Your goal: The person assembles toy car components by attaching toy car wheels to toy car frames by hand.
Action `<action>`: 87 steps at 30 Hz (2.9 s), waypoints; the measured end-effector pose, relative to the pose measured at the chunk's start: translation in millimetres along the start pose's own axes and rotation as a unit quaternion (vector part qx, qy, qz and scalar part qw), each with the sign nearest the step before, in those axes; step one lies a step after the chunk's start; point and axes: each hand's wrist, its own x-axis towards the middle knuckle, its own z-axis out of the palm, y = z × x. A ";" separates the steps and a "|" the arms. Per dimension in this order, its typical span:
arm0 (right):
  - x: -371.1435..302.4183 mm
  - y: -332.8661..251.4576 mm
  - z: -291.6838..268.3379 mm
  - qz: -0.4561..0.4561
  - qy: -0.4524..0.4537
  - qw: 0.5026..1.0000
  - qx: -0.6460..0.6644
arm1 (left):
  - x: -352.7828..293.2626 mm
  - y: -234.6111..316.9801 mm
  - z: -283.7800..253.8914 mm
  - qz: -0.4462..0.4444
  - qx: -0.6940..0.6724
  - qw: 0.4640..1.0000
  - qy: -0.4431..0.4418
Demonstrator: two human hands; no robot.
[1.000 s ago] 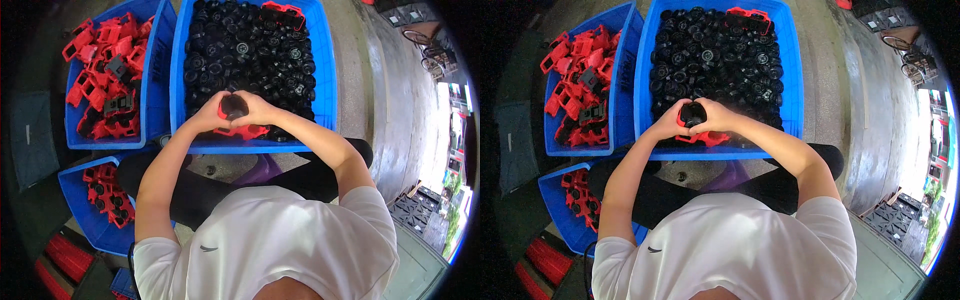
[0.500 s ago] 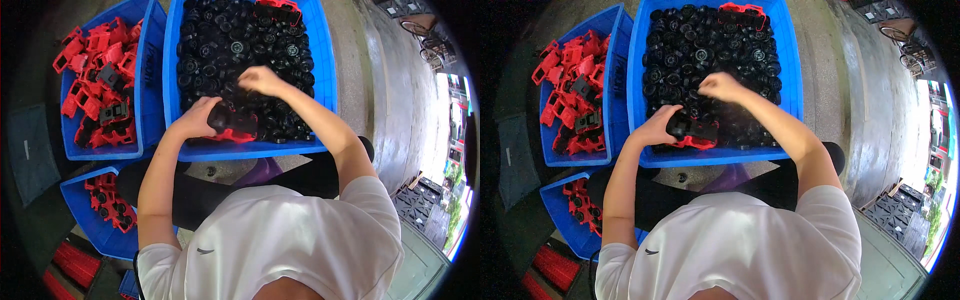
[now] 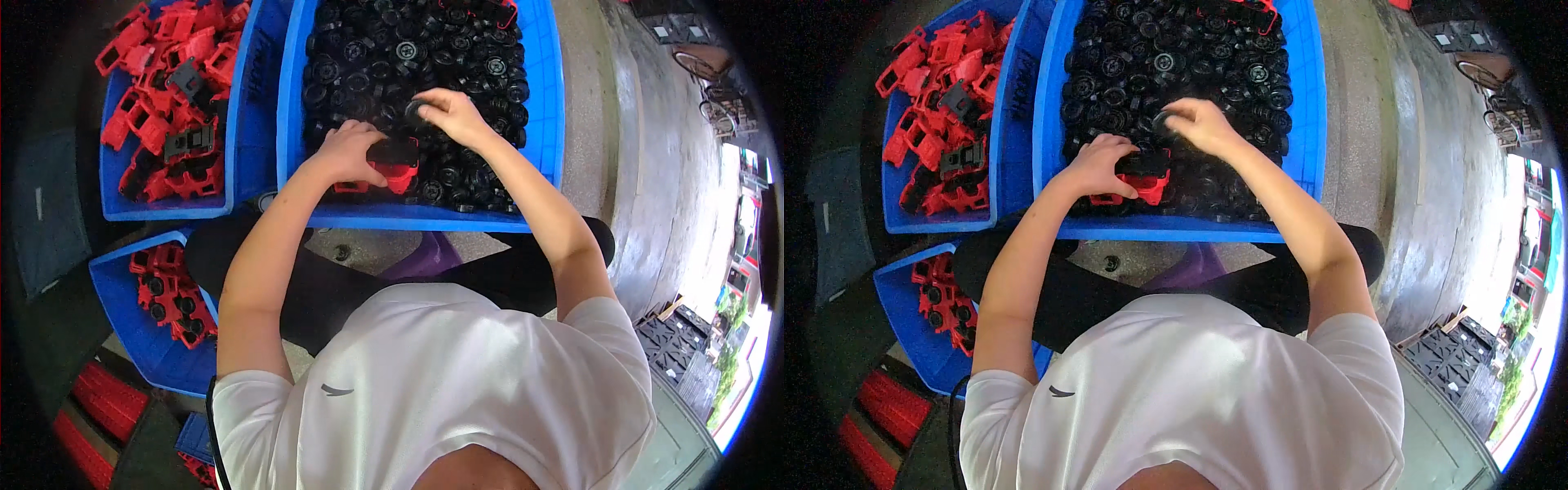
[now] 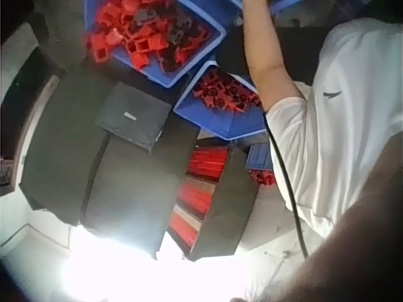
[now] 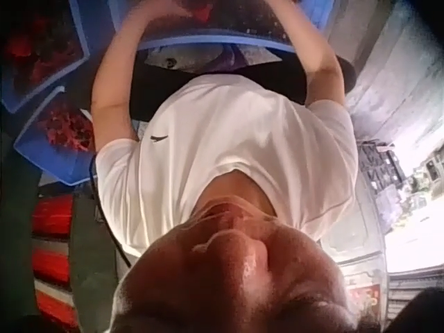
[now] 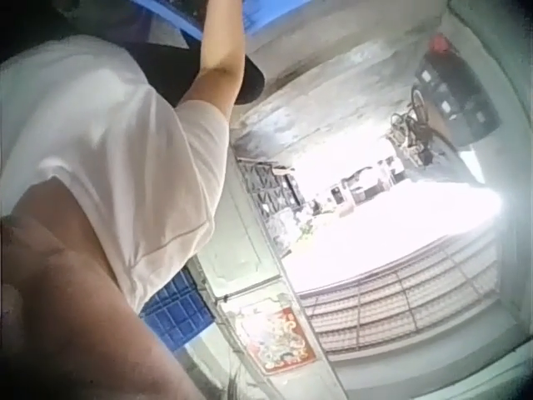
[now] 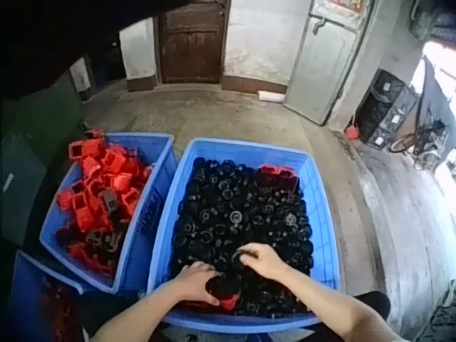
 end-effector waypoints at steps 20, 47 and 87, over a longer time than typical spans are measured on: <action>-58.1 -54.8 52.9 -0.168 -0.008 0.970 -0.178 | -5.0 7.2 -5.3 -0.007 -0.004 0.998 -0.056; 30.8 31.9 21.2 0.176 -0.284 0.931 0.148 | -21.0 15.1 27.6 0.066 -0.009 0.992 0.109; -62.4 -43.7 34.8 -0.044 -0.185 0.978 -0.085 | -18.7 17.8 25.8 0.069 0.009 0.991 0.111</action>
